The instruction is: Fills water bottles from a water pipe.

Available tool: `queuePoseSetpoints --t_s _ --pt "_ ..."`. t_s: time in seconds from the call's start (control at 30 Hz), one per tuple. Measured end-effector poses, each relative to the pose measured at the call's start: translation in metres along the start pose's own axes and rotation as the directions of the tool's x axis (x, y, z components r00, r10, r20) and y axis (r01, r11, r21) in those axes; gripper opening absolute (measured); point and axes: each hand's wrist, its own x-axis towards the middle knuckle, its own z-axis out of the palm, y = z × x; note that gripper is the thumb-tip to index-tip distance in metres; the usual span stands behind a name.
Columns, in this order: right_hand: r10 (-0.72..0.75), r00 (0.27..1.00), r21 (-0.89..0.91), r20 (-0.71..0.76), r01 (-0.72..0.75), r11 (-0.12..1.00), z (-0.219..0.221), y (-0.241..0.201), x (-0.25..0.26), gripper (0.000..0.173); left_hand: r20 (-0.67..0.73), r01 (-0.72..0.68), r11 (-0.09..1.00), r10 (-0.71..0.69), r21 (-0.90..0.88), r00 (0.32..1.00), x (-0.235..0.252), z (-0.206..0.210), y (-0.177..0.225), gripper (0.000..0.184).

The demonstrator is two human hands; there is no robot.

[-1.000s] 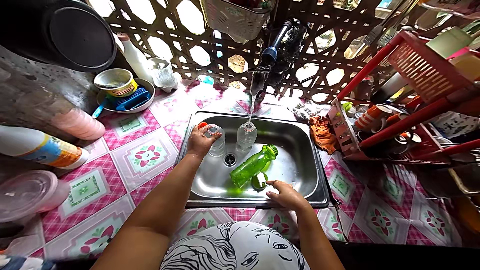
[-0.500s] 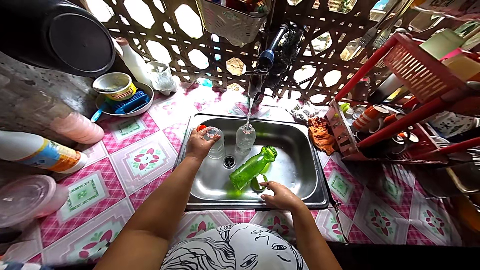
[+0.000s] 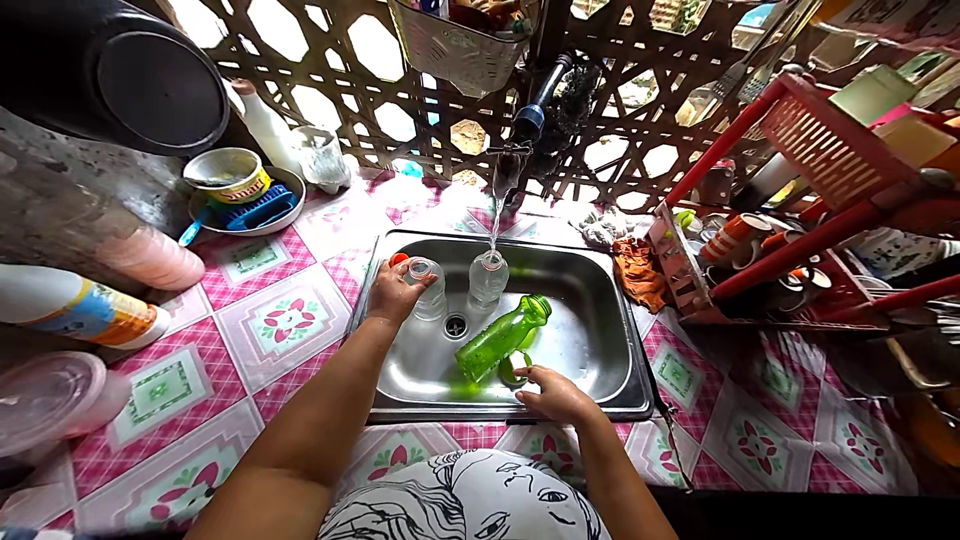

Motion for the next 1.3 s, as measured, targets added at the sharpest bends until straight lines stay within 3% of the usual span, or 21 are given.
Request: queuePoseSetpoints --t_s 0.73,1.3 --pt "0.022 1.000 -0.008 -0.020 -0.023 1.000 0.000 0.007 -0.012 0.052 0.044 0.022 0.999 -0.024 0.047 0.999 -0.002 0.001 0.004 0.056" --pt "0.032 0.998 0.095 -0.047 -0.027 0.995 0.006 0.016 -0.016 0.051 0.051 0.021 0.999 -0.023 0.033 0.998 -0.005 0.000 0.001 0.058"
